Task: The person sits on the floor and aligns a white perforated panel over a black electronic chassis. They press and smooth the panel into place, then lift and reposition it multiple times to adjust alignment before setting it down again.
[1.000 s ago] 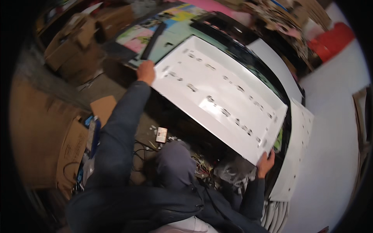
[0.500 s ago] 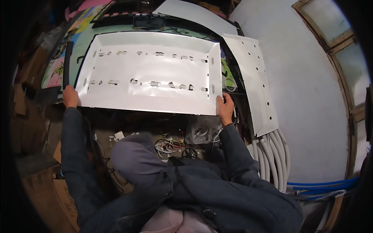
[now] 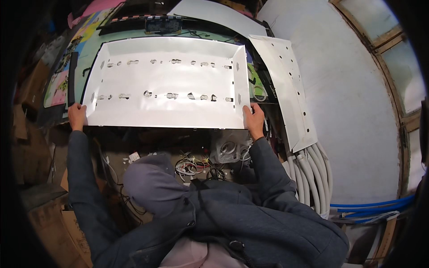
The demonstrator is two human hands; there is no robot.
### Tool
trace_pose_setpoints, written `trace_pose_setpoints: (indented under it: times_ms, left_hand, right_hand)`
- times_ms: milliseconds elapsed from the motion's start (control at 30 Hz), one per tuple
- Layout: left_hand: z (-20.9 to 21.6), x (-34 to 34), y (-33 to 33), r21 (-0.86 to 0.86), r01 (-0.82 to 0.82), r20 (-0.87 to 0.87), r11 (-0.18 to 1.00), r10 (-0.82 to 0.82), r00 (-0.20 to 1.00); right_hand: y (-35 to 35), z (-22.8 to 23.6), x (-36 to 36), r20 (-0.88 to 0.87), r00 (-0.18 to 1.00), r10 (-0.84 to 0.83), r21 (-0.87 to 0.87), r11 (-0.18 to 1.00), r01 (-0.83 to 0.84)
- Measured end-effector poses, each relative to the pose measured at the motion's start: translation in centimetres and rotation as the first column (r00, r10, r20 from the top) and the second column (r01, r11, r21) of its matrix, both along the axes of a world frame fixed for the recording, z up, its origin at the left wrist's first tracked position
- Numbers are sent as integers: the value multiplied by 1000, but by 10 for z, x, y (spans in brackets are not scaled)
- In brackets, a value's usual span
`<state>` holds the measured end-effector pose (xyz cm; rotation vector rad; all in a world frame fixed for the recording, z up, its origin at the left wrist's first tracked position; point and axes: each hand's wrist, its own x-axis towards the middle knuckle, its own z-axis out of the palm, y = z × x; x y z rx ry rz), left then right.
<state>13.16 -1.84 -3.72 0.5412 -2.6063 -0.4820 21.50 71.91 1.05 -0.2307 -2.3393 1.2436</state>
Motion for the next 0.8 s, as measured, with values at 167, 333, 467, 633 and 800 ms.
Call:
trace_pose_setpoints:
  times_ms: [167, 333, 467, 633, 800]
  left_hand:
    - [-32, -11, -20, 63, 31, -140, 998, -22, 990]
    - [-37, -19, -16, 344, 46, -81, 938, -19, 997]
    - [-32, -15, -30, 203, 25, -51, 979, -15, 999]
    - [-7, -4, 25, -189, 3, -121, 982, -26, 992]
    - [9, 6, 10, -187, 28, -73, 982, -43, 996]
  right_hand:
    - [-3, 11, -4, 122, 992, 18, 38, 999, -22]
    - [1, 10, -6, 170, 985, 4, 81, 997, -18]
    - [-6, 22, -10, 221, 975, -11, 108, 994, -14]
    - [2, 39, -11, 232, 966, -116, 347, 937, 29]
    - [-28, 55, -11, 241, 947, -210, 490, 869, 69]
